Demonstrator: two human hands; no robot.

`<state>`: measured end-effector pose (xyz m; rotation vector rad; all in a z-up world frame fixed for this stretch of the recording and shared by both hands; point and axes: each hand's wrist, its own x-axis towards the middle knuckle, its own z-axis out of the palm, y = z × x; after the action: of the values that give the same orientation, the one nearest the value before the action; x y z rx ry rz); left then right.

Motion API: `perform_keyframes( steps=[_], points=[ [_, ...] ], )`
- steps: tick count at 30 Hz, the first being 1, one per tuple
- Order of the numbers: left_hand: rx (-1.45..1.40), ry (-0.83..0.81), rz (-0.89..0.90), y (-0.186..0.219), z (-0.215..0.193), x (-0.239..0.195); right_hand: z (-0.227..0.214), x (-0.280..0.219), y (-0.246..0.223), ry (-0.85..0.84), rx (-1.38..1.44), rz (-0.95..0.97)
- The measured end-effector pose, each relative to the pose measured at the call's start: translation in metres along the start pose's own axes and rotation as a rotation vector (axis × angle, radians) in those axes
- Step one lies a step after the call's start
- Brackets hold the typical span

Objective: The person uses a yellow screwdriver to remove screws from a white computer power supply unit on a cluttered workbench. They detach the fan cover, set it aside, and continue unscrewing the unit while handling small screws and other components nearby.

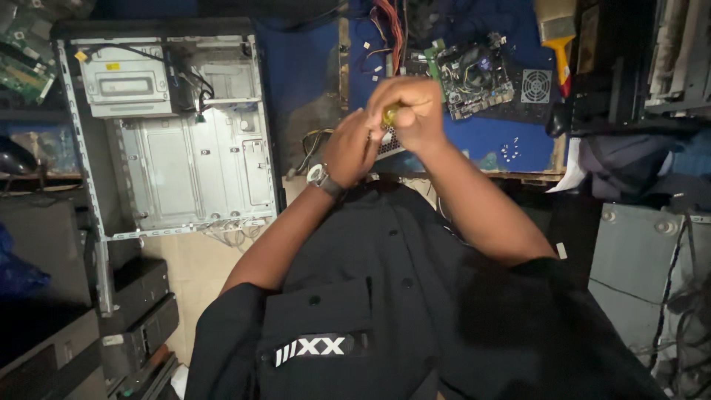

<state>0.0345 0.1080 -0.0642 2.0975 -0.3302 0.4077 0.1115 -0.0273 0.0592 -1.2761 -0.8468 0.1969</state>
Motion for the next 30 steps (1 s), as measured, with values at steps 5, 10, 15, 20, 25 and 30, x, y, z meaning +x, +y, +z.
perform_keyframes(
  steps=[5, 10, 15, 20, 25, 30],
  points=[
    [0.066, 0.063, -0.056, 0.012, -0.007, 0.012, 0.028, -0.008, -0.03, 0.215, -0.173, 0.122],
    [0.016, 0.067, 0.015, 0.019, -0.015, 0.014, 0.062, -0.023, -0.038, 0.327, -0.302, -0.052],
    [0.472, 0.028, 0.165, 0.024, -0.012, 0.013, 0.047, -0.026, -0.021, 0.23, -0.183, -0.014],
    [0.796, 0.026, 0.134, 0.029, -0.003, 0.013, 0.007, -0.013, -0.016, -0.049, -0.11, -0.029],
    [0.81, 0.033, 0.15, 0.036, -0.006, 0.015, 0.019, -0.013, -0.004, 0.165, -0.063, -0.126],
    [0.82, 0.034, 0.137, 0.039, -0.009, 0.015, 0.026, -0.02, 0.007, 0.354, 0.106, -0.175]
  ],
)
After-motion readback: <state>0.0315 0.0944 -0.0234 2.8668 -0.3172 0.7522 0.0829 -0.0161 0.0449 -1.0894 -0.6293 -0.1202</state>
